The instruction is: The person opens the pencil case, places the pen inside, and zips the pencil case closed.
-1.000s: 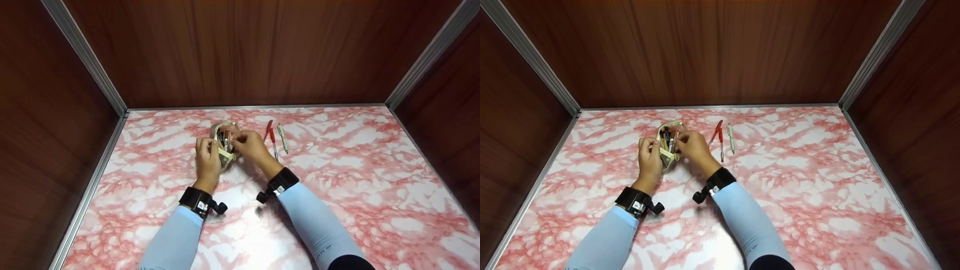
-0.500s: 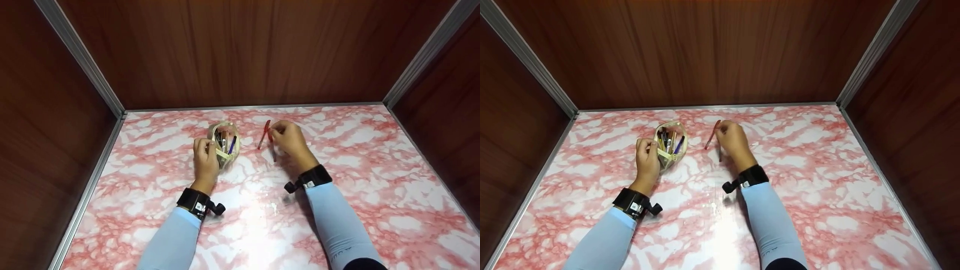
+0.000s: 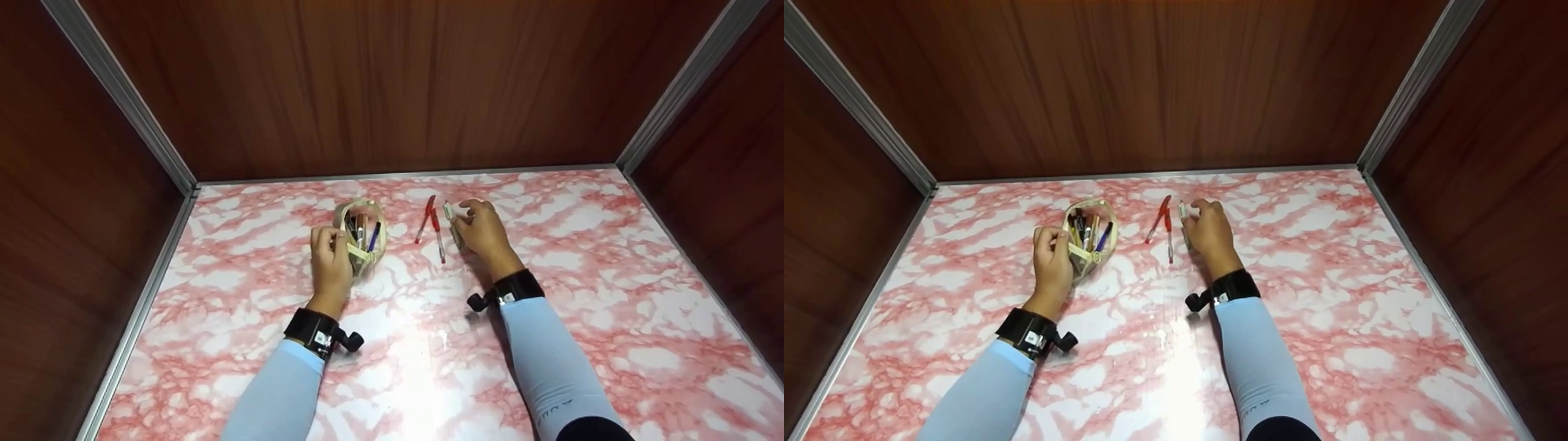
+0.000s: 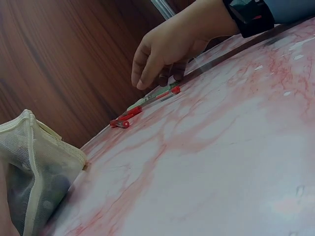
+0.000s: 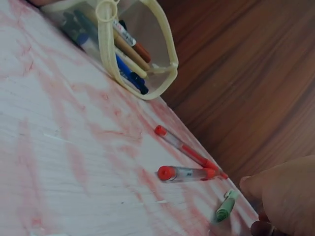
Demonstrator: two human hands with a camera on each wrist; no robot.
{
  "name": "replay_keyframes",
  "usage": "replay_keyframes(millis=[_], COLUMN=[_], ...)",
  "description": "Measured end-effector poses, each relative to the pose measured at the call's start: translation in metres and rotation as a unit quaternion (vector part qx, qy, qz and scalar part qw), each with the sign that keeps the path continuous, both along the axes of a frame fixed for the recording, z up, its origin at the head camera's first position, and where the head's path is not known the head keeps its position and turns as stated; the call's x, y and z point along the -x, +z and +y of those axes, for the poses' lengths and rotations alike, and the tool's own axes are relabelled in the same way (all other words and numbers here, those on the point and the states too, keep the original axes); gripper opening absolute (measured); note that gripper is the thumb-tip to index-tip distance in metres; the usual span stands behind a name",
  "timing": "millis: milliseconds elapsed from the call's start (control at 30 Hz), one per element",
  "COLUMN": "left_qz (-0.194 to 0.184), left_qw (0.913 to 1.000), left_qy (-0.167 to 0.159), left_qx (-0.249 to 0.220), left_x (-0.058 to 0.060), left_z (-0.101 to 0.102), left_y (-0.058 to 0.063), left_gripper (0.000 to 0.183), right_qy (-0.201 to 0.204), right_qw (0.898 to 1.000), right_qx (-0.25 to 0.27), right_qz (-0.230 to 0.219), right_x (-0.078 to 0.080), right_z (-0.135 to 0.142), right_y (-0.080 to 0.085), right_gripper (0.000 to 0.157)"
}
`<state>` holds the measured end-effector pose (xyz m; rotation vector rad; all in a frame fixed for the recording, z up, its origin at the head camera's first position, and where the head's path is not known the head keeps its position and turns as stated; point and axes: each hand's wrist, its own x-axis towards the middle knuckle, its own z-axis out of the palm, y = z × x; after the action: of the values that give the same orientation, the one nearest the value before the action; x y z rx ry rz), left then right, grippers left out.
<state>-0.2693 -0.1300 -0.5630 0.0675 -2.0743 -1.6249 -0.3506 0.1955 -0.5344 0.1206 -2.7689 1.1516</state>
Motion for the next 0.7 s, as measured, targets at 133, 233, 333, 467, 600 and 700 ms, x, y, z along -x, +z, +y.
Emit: replay_keyframes(millis=[133,233,333,467,600,700], left_qz=[-0.008,-0.005,0.005,0.009,0.007,0.009], left_qw=[1.0000,1.0000,1.0000,0.9999,1.0000,1.0000], left_qy=[0.001,0.002,0.002,-0.002,-0.002,0.002], left_qx=[0.000,0.000,-0.003,-0.006,-0.003,0.002], left_x=[-0.002,-0.002,-0.001,0.000,0.001,0.001], left_z=[0.000,0.000,0.000,0.000,0.001,0.002], left_y=[-0.001,-0.002,-0.002,0.000,0.001,0.002], left_gripper=[0.015,0.014,0.013,0.014,0.015,0.014], right_qy=[-0.004,0.005,0.019,0.034,0.032,0.024], right_qw=[1.000,0.999,0.999,0.999,0.999,0.999], right_qx=[-0.021,-0.031,-0.032,-0.025,-0.017,-0.028], right_qz=[-0.021,-0.025,-0.018,-0.003,-0.008,-0.019], right_x=[0.000,-0.001,-0.001,0.005,0.005,0.000], right_z=[-0.001,-0.002,-0.002,0.001,0.002,0.000], right_y=[-0.005,-0.006,-0.006,-0.012,-0.010,-0.001], right_gripper=[0.052,0.053,0.055,0.052,0.048,0.050])
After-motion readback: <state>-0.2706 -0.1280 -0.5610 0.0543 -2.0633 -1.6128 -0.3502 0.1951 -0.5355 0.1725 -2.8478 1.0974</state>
